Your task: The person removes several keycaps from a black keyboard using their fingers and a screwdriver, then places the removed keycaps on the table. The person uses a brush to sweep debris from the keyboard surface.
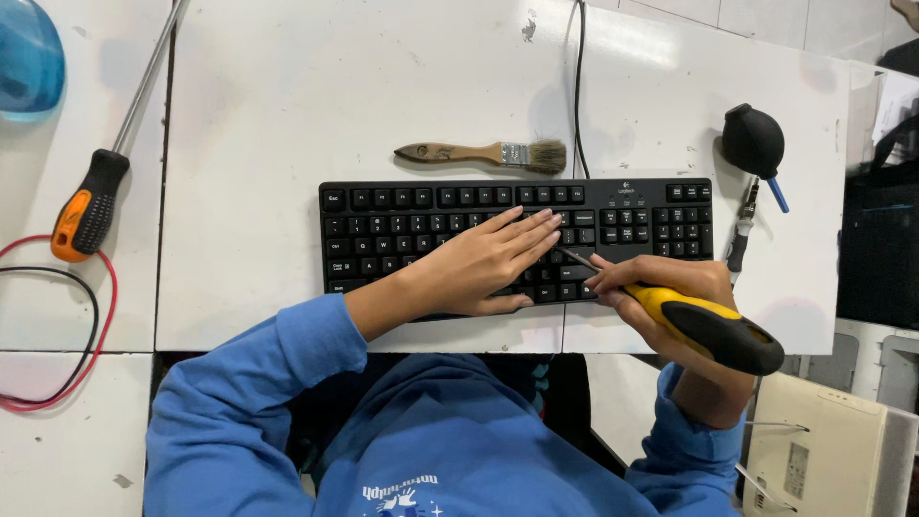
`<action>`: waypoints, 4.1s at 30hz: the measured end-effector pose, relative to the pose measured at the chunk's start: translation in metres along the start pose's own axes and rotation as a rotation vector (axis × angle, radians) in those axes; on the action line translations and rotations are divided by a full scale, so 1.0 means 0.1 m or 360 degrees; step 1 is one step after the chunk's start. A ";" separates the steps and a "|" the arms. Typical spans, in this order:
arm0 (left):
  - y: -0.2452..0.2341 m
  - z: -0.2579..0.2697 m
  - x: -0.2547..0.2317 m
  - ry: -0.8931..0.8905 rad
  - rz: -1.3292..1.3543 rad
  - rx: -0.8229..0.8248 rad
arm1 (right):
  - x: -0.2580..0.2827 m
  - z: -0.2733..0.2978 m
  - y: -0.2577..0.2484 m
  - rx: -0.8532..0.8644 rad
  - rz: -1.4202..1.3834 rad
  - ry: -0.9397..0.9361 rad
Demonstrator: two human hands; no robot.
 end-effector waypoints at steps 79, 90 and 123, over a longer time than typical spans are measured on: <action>-0.06 -0.06 -0.11 -0.0006 -0.0119 -0.0223 | -0.27 0.90 0.57 -0.1211 -0.0037 -0.0644; -0.09 -0.08 -0.11 -0.0050 -0.0023 -0.0123 | -0.20 1.00 -0.22 -0.1243 0.0177 -0.0808; -0.72 0.75 0.53 -0.0508 0.0015 -0.0247 | -1.65 0.06 -0.61 -0.0438 0.1008 -0.0066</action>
Point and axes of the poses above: each hand's wrist, its own z-axis away from the middle knuckle, its own y-axis out of the palm, x = y × z, the point moved 8 cm from there along -z, towards the middle knuckle, and after that the axes turned 9 degrees about -y, right-handed, at the moved point
